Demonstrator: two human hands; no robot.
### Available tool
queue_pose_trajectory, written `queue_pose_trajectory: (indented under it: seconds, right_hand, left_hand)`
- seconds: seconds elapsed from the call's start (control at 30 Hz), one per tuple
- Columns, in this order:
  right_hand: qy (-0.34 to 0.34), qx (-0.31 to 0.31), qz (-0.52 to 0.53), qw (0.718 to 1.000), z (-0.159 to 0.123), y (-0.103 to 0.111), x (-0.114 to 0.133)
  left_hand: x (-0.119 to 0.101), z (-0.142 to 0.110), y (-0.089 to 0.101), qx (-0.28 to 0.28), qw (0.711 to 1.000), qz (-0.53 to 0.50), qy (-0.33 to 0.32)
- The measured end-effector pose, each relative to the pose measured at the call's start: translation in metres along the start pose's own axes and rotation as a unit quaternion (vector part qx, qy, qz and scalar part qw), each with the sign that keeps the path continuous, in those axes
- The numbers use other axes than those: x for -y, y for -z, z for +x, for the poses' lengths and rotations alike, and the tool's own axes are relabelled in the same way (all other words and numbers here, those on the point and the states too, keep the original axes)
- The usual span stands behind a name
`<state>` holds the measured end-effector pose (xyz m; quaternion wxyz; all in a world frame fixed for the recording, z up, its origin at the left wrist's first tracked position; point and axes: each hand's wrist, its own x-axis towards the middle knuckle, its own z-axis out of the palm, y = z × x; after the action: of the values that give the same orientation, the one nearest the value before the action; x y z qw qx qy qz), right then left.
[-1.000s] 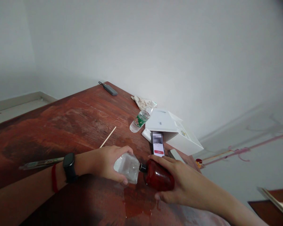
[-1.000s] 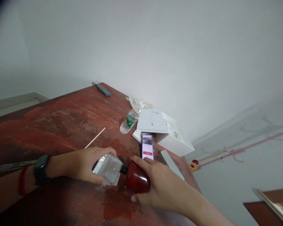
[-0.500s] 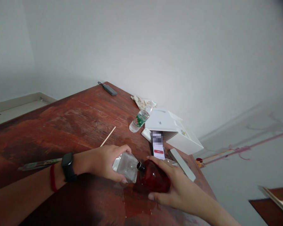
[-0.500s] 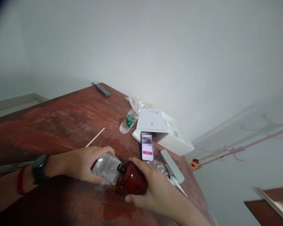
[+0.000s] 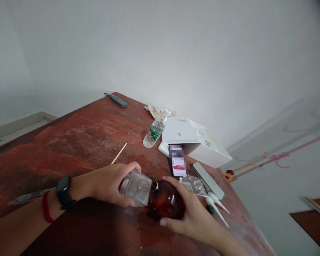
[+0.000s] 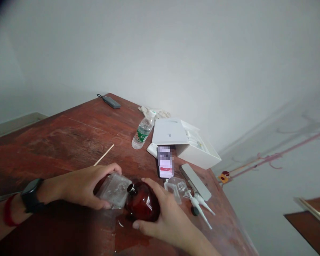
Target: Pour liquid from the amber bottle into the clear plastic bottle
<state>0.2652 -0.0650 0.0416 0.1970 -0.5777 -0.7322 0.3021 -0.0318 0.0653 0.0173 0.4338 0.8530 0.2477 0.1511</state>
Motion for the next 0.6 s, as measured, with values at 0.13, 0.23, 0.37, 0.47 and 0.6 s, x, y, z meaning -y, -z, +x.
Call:
queue_pose_trajectory:
  seconds: [0.13,0.23,0.37,0.47,0.6]
  right_hand:
    - [0.033,-0.088,0.061,0.994,-0.006,-0.024,-0.03]
    - [0.082,-0.148,0.116,0.979,-0.008,-0.039,-0.046]
    - [0.136,-0.189,0.195,0.953,-0.012,-0.047,-0.057]
    - [0.109,-0.172,0.265,0.943,-0.019,-0.05,-0.062]
    - [0.11,-0.085,0.35,0.926,-0.019,-0.066,-0.068]
  left_hand:
    - [0.003,0.0,0.006,-0.022,0.999,0.029,0.004]
    - [0.007,0.001,0.008,-0.053,0.998,0.036,0.01]
    - [0.021,0.002,0.005,-0.106,0.994,0.013,0.003]
    - [0.036,0.003,0.002,-0.153,0.987,0.037,0.011]
    - [0.055,0.001,0.003,-0.246,0.965,0.087,0.009]
